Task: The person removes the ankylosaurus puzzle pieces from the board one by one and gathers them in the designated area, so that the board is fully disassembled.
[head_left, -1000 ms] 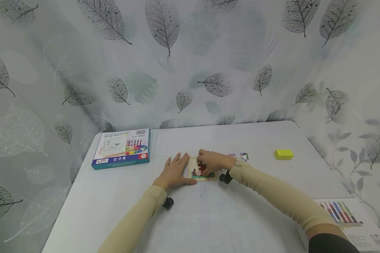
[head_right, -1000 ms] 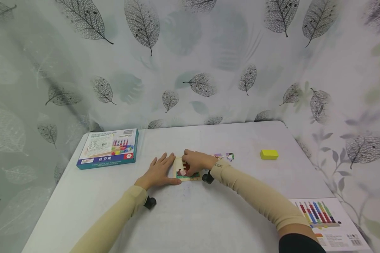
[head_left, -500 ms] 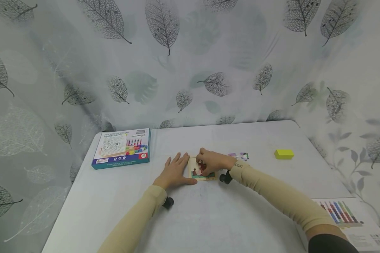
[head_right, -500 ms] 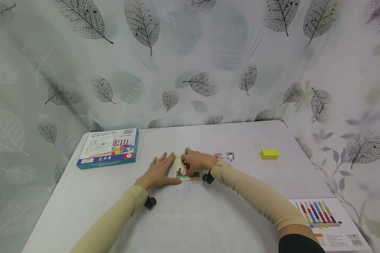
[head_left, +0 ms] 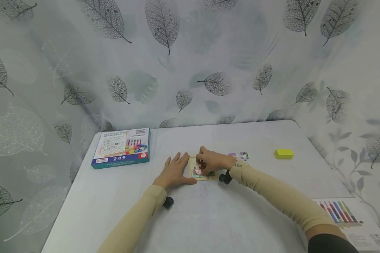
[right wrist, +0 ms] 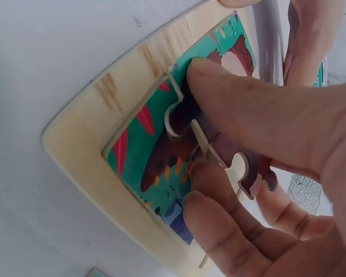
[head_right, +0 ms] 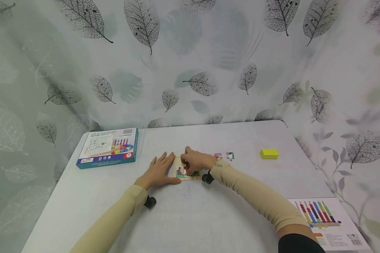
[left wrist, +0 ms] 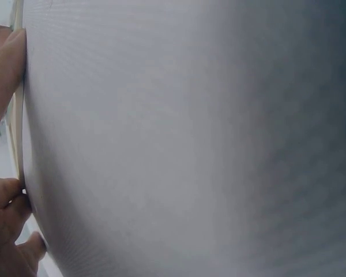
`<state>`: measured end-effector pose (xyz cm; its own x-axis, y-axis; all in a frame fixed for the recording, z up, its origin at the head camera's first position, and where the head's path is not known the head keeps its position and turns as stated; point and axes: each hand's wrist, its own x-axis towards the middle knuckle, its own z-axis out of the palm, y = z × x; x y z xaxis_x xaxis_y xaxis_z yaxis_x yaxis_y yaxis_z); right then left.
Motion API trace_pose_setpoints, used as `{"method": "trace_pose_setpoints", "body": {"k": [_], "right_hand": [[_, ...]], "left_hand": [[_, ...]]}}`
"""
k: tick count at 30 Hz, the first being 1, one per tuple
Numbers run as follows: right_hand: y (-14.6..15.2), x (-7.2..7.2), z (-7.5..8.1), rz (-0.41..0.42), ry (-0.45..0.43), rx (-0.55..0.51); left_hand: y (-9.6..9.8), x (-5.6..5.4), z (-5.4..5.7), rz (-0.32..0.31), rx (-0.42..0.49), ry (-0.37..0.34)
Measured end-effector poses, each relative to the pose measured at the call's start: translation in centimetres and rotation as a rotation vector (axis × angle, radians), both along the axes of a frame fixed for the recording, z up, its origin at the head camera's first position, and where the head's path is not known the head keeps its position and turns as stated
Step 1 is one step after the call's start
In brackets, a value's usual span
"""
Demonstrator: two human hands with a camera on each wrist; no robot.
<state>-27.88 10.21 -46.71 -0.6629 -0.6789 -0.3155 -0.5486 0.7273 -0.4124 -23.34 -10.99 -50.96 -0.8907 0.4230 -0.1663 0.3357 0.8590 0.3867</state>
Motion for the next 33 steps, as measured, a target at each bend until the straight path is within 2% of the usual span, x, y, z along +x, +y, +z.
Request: {"method": "trace_pose_setpoints", "body": {"k": [10,16,25,33], "right_hand": [[-1.0,-0.3,0.0,0.006,-0.020,0.024],[-1.2,-0.2,-0.1,0.037,0.000,0.054],[-0.6,-0.3,-0.5,0.108,0.009,0.033],[-0.4,-0.1,-0.1,0.101,-0.021,0.032]], "left_hand": [[-0.2,-0.4,-0.7,0.001,0.001,0.001],[-0.2,-0.3,-0.5,-0.004,0.006,0.006],[-0.2,-0.2,-0.1,-0.012,0.001,0.012],[-0.2,-0.1,-0.1,-0.009,-0.001,0.018]]}}
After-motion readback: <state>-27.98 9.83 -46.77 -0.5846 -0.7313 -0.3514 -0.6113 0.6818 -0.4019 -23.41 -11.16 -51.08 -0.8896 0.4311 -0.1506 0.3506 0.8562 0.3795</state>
